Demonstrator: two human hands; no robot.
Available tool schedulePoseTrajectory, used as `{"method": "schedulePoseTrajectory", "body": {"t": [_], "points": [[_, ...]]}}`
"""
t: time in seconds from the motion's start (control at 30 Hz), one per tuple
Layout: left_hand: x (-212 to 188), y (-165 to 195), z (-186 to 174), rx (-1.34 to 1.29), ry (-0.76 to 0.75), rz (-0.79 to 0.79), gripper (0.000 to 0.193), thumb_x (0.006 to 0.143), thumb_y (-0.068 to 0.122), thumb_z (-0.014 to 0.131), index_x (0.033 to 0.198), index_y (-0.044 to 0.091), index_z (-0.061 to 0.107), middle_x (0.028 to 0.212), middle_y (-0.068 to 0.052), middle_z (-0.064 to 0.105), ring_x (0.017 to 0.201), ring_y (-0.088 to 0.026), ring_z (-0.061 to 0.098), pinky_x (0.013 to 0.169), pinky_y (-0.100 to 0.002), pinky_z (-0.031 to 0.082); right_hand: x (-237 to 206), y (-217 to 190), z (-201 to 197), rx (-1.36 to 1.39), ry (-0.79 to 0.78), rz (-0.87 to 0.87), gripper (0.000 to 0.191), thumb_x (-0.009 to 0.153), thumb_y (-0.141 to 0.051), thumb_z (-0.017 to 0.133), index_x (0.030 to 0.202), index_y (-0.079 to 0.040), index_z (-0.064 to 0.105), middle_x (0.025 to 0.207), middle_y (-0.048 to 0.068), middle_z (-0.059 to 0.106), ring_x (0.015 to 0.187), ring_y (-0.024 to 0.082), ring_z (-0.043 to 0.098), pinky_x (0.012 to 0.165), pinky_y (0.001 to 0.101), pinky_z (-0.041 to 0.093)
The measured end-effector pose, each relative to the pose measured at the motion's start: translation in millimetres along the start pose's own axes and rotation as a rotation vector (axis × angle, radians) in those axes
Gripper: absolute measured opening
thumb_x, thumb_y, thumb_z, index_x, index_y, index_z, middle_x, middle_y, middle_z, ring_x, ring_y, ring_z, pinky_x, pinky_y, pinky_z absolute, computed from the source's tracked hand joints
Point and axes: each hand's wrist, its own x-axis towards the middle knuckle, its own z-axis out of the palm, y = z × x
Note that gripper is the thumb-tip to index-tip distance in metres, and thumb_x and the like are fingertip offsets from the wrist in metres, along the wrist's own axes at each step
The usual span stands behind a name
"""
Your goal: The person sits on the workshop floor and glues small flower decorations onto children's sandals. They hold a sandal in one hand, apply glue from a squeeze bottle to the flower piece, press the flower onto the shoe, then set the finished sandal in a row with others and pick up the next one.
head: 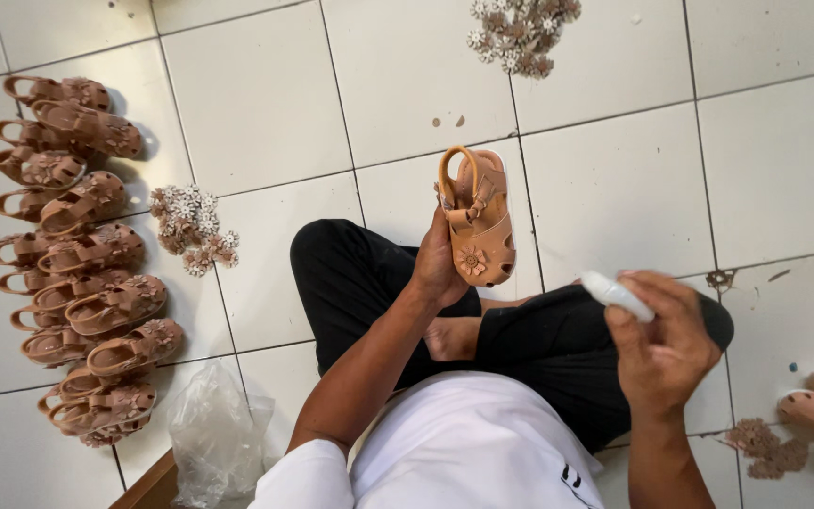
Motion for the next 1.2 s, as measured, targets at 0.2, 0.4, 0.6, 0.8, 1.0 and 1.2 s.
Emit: {"method": "schedulePoseTrajectory", "body": {"t": [0.2,0.4,0.6,0.8,1.0,1.2], "points": [[1.6,3.9,0.2,-0.053,-0.014,0.013,0.062,0.114,0.052,0.013,0.131,0.008,0.053,0.111,-0.013,0.067,0.1,-0.02,0.072,0.083,-0.036,0.065,46.1,109.5,32.5,0.179,0.07,0.26,0.021,0.101,-0.003,0.072,0.118,0.007,0.064,0.105,0.008,0.069,0.09,0.014,0.07,0.08,0.0244,0.061],[1.2,3.3,-3.7,-0.056,-0.022,0.038,0.063,0.114,0.054,0.012,0.132,0.009,0.052,0.111,-0.012,0.067,0.1,-0.02,0.072,0.082,-0.037,0.065,70.6,200.8,77.3,-0.386,-0.038,0.2,0.027,0.095,-0.016,0.081,0.106,0.005,0.068,0.096,0.016,0.069,0.079,0.025,0.066,0.071,0.0374,0.055],[2.9,-1.1,-16.2,-0.032,0.017,0.063,0.06,0.115,0.049,0.013,0.135,0.006,0.051,0.115,-0.014,0.066,0.103,-0.019,0.071,0.086,-0.036,0.065,81.2,212.4,87.8,-0.407,0.007,0.352,0.026,0.095,-0.019,0.077,0.104,0.002,0.064,0.095,0.015,0.071,0.085,0.028,0.069,0.078,0.0414,0.055],[-0.9,-3.4,-20.9,-0.034,0.109,0.037,0.06,0.115,0.05,0.017,0.138,0.005,0.048,0.12,-0.014,0.064,0.108,-0.018,0.069,0.087,-0.036,0.063,84.0,212.0,89.8,-0.514,-0.037,0.41,0.033,0.098,-0.026,0.079,0.103,0.003,0.063,0.096,0.016,0.07,0.088,0.03,0.069,0.081,0.0446,0.054],[-13.9,4.7,-23.3,-0.179,0.083,0.095,0.058,0.112,0.054,0.025,0.141,0.008,0.045,0.122,-0.013,0.062,0.106,-0.021,0.069,0.087,-0.038,0.063,60.6,231.4,69.8,-0.756,-0.015,0.413,0.057,0.095,-0.059,0.08,0.101,-0.003,0.071,0.1,0.022,0.072,0.092,0.044,0.068,0.083,0.0531,0.054],[-53.0,37.1,-62.0,-0.306,0.035,0.39,0.06,0.119,0.056,0.031,0.146,0.005,0.048,0.124,-0.011,0.063,0.11,-0.02,0.067,0.093,-0.037,0.061,60.5,206.9,70.5,-0.74,-0.625,0.517,0.04,0.098,-0.042,0.069,0.106,-0.005,0.082,0.092,0.018,0.08,0.09,0.034,0.074,0.087,0.0441,0.056]]}}
